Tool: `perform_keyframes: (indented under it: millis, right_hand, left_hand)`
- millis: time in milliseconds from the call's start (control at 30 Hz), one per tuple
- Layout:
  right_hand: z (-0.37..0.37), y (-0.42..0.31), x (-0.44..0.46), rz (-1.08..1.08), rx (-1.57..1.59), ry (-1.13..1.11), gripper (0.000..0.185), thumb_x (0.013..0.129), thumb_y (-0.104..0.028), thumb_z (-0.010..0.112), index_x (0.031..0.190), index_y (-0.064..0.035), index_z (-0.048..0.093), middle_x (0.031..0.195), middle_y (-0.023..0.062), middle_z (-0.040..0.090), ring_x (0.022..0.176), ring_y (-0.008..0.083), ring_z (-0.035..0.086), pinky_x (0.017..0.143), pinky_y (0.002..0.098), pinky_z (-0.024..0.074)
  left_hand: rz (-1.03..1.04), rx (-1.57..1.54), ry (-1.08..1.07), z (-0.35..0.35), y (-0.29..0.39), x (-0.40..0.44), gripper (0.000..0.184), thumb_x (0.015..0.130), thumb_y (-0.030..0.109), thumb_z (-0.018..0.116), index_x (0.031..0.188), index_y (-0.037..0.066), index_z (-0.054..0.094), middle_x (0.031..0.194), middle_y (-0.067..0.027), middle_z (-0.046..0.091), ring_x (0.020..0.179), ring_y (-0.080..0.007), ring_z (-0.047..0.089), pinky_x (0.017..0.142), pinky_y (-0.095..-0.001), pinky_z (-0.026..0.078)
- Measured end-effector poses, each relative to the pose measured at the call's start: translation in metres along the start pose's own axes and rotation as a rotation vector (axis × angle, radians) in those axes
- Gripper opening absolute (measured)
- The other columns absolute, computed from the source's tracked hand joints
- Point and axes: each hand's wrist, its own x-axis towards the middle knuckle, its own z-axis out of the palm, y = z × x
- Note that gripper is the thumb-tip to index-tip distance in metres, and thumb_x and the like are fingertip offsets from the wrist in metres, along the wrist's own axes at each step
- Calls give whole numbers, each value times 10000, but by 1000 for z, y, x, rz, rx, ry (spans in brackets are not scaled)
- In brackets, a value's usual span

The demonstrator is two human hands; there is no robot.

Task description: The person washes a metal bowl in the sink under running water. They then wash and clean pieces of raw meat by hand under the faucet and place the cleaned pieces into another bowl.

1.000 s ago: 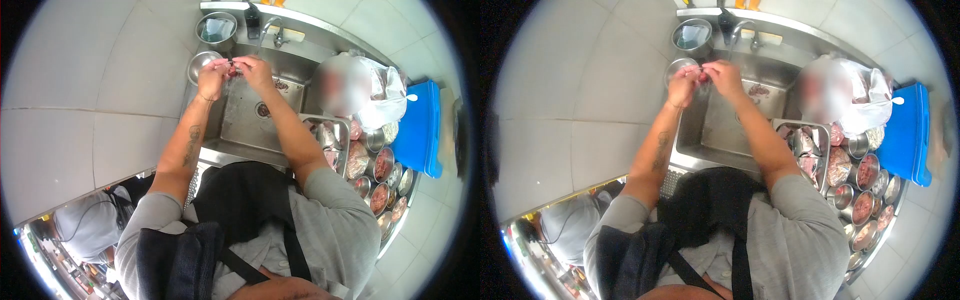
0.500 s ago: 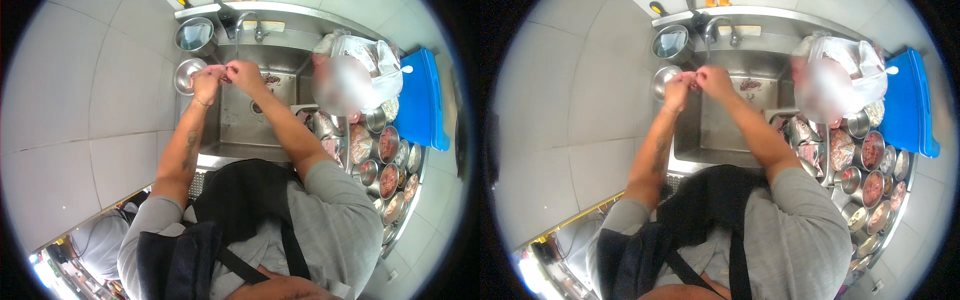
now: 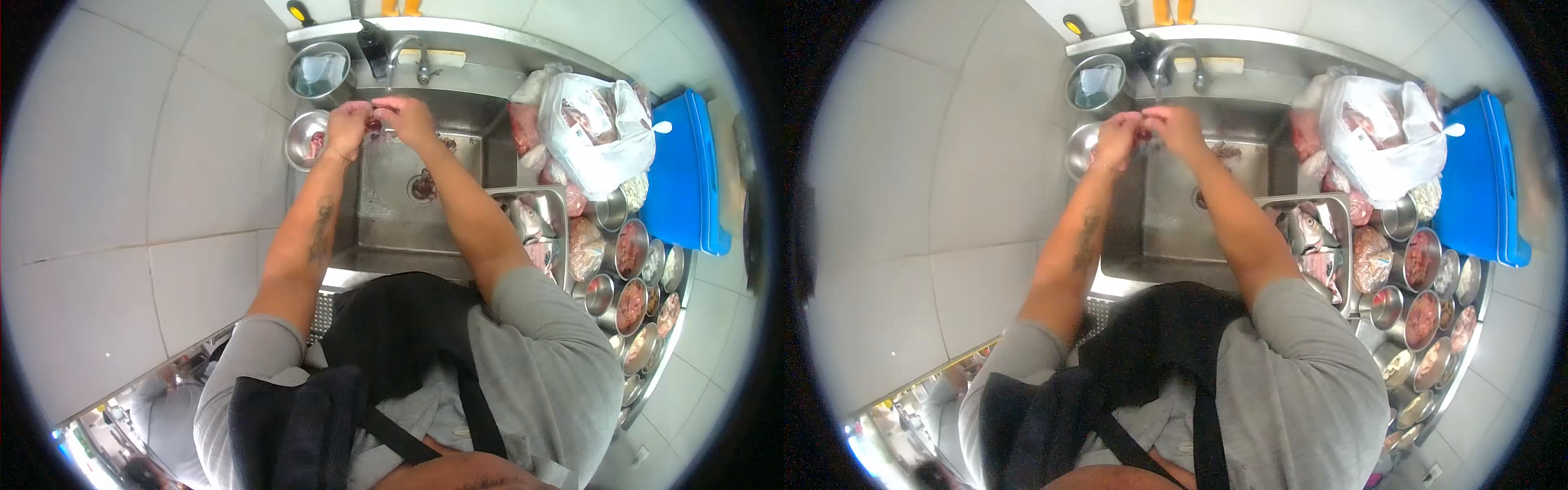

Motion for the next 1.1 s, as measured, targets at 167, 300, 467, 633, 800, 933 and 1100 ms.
perform_keyframes:
  millis: [167,300,467,633,800,933,1100]
  right_hand:
    - [-6,9,4,-157,-203,-15,228,873,-259,693,1031,-110,762,902,117,749,822,308,721,739,399,550]
    - [-4,8,6,-58,-144,33,174,852,-181,707,990,-93,764,887,114,752,757,247,726,695,343,557]
    - [-1,36,10,185,173,177,184,868,-172,679,996,-64,757,862,80,763,751,178,715,723,345,556]
    - [-9,45,6,5,199,193,214,894,-216,706,1023,-55,762,894,87,761,711,139,695,698,332,554]
    - [-16,17,0,14,28,-51,245,879,-240,695,1060,-87,759,904,113,759,737,211,713,714,350,555]
    - [-3,20,7,-120,-363,-37,263,853,-248,693,1074,-122,759,890,131,748,740,245,723,705,345,558]
    - [6,30,11,167,244,70,218,883,-227,672,1014,-80,763,803,105,744,681,249,697,676,362,540]
  left_hand:
    - [208,460,41,9,-7,16,214,964,157,611,1015,-23,715,837,-77,732,712,-152,681,666,-272,545]
    - [155,466,12,18,8,4,211,959,145,613,1022,-32,710,864,-78,733,737,-154,684,678,-277,548]
    - [102,165,-23,15,-1,14,158,973,133,604,994,0,685,866,-60,712,742,-131,659,647,-270,528]
    - [82,127,-28,12,2,12,152,946,73,605,1019,-40,675,889,-97,713,775,-145,671,694,-276,534]
    - [139,292,-34,15,0,11,145,974,128,611,1002,4,681,857,-53,704,749,-118,645,633,-249,510]
    - [219,422,-35,19,11,4,152,966,129,626,989,-7,690,853,-53,703,757,-117,651,655,-258,525]
    - [176,408,-30,9,9,6,148,966,121,620,1005,-9,679,873,-52,708,758,-122,653,680,-263,539]
